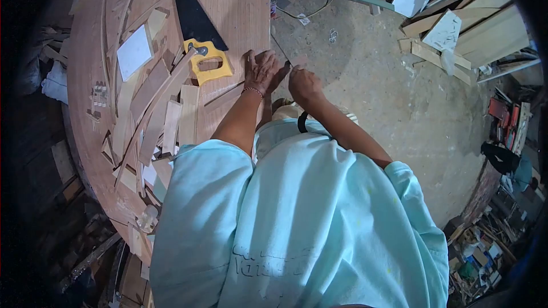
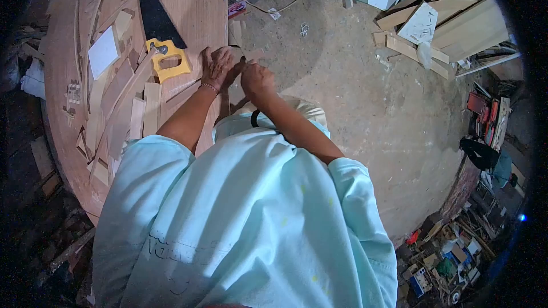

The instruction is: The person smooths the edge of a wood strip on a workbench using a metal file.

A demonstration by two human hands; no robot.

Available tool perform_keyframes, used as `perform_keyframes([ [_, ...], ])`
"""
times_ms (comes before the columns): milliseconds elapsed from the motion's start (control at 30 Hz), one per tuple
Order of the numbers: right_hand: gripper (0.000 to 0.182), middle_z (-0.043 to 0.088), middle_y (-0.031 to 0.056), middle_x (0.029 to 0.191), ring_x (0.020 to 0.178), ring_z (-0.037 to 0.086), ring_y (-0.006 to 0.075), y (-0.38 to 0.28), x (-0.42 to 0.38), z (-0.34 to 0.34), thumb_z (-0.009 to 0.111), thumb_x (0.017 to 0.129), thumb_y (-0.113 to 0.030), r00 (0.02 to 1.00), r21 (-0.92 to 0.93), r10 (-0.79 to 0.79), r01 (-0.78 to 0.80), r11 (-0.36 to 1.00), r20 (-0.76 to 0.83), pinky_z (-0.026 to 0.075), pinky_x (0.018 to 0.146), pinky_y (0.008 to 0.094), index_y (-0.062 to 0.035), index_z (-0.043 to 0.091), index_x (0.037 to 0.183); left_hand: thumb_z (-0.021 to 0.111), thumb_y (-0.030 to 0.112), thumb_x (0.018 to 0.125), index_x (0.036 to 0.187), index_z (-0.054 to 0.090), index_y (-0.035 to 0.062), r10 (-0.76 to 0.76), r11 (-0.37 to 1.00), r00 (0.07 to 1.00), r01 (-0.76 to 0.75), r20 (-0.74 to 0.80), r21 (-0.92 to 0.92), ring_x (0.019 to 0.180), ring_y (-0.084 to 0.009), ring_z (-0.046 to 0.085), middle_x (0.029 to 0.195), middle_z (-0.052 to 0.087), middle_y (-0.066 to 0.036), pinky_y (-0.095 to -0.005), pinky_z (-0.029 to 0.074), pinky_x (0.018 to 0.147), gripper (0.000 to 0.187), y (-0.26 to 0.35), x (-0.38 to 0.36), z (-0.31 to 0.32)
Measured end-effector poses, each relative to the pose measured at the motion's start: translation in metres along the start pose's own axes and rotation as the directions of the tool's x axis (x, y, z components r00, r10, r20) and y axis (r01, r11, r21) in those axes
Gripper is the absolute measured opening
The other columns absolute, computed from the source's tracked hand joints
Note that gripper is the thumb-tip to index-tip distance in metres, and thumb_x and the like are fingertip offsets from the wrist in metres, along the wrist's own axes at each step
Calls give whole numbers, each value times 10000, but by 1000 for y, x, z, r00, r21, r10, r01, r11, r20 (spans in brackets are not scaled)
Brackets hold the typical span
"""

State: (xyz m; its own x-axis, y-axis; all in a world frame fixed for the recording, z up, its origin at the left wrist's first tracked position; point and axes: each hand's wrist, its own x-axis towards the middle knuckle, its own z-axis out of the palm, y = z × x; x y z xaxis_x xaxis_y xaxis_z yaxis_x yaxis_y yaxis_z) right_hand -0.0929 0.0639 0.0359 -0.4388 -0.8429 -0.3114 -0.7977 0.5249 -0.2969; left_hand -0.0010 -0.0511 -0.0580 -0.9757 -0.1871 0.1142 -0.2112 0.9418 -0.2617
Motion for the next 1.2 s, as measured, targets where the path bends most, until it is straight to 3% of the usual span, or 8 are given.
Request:
perform_keyframes([
  [67,165,566,152,676,650,574,292,0,-18,-17,413,726,-117,999,0,17,-17,1000,47,466,561,361,9,519,738,325,341,789,950,501,29,-118,914,945,224,305,-338,1119,-146,276,1108,422,-71,-497,115,906,393,1,14,-39],
  [167,153,565,155,687,672,573,286,2,-35,-27,426,720,-122,981,2,148,-149,989,129,465,579,356,7,507,737,343,329,770,931,506,36,-129,914,952,222,277,-339,1119,-142,274,1117,415,-63,-492,113,910,371,3,13,-48],
  [367,160,566,158,701,679,570,292,2,3,-5,428,723,-126,997,5,-76,76,997,-10,463,574,347,10,488,784,335,372,776,960,502,32,-66,914,987,118,145,-389,1123,-148,266,1118,414,-62,-494,108,910,421,2,2,-12],
  [433,145,562,150,679,663,570,288,-2,1,-9,430,714,-109,989,104,128,-135,985,70,463,563,347,9,491,771,336,372,775,962,500,32,-84,908,966,176,245,-381,1125,-149,263,1122,411,-61,-495,106,911,422,2,7,-32],
  [667,172,559,152,697,664,569,279,8,-28,-19,403,725,-117,978,1,142,-144,990,154,462,571,344,17,497,779,357,322,762,951,494,37,-103,904,925,240,365,-354,1127,-147,265,1134,399,-60,-488,112,912,369,0,17,-59],
  [933,114,557,116,627,637,571,280,5,-26,-12,409,716,-109,989,-76,-88,80,994,-117,462,553,338,-20,480,711,349,322,773,991,481,51,-93,937,945,190,313,-294,1120,-146,277,1140,401,-63,-494,111,910,372,-1,18,-51],
  [1067,136,560,147,658,630,572,278,7,-33,-19,390,738,-111,986,48,136,-141,989,95,463,531,344,-3,471,726,357,290,767,996,474,64,-105,933,910,230,401,-278,1127,-148,271,1148,395,-59,-496,108,910,342,1,18,-63],
  [1200,149,562,165,686,653,571,284,4,-1,-5,393,739,-119,1000,82,7,-10,997,28,463,549,349,5,475,740,334,357,779,992,489,63,-74,952,954,154,289,-263,1130,-151,269,1132,414,-62,-494,101,913,394,3,6,-23],
])
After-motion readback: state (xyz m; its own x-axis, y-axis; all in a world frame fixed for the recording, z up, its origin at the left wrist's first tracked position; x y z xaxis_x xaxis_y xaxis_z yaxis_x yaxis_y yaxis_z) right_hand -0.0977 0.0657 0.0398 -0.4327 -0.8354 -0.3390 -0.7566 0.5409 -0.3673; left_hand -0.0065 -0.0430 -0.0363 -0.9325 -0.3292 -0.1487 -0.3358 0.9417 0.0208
